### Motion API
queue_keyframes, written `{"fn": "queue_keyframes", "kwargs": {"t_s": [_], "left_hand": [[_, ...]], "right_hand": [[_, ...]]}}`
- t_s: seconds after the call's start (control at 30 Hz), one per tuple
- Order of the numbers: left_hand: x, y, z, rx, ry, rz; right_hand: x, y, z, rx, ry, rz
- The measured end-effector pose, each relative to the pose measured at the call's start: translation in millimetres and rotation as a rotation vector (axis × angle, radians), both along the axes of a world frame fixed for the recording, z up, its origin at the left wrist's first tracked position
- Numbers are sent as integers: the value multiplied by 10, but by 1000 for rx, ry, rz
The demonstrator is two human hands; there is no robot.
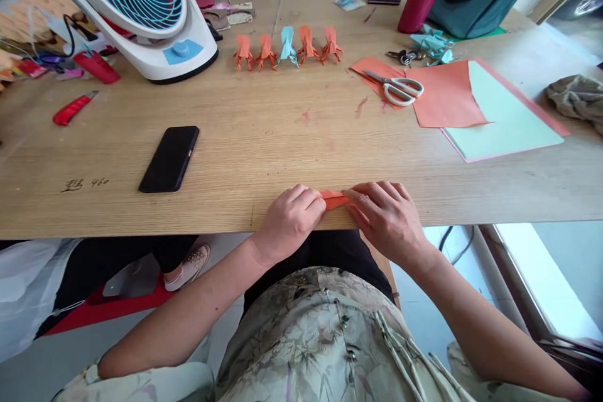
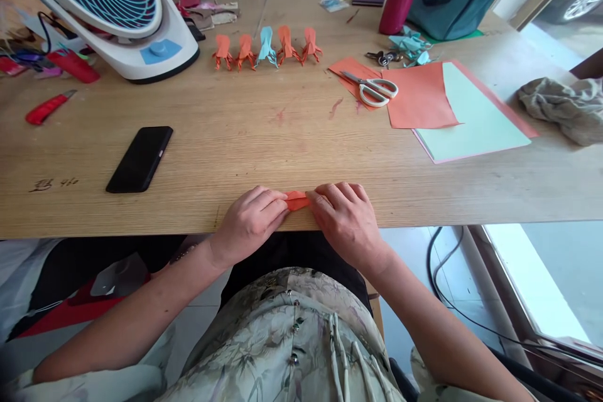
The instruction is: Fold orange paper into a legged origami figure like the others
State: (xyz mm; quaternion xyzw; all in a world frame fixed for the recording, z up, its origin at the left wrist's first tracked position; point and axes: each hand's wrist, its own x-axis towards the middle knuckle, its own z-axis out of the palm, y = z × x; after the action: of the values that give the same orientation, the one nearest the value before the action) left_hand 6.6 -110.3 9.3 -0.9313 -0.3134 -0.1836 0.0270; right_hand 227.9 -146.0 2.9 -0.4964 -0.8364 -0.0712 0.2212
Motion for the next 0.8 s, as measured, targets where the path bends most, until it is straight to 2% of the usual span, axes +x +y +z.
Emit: {"fn": "queue_keyframes", "kwargs": {"t_s": [0.2, 0.33, 0.47, 0.53, 0.67, 0.8], "left_hand": [[-118, 58, -8, -124, -167, -71], [-209, 121, 11, -134, -156, -103], [-223, 186, 28, -70, -96, -94], [-215, 234, 28, 25, -77, -115], [-221, 384, 35, 196, 30, -224], [-231, 522, 70, 268, 115, -314]], "right_hand": [[-12, 121, 58, -19, -34, 154], [-19, 162, 72, 15, -68, 218], [-97, 197, 100, -25, -76, 221], [-146, 232, 106, -35, -84, 201], [-217, 330, 84, 8, -102, 192], [-262, 422, 43, 35, -83, 172]]}}
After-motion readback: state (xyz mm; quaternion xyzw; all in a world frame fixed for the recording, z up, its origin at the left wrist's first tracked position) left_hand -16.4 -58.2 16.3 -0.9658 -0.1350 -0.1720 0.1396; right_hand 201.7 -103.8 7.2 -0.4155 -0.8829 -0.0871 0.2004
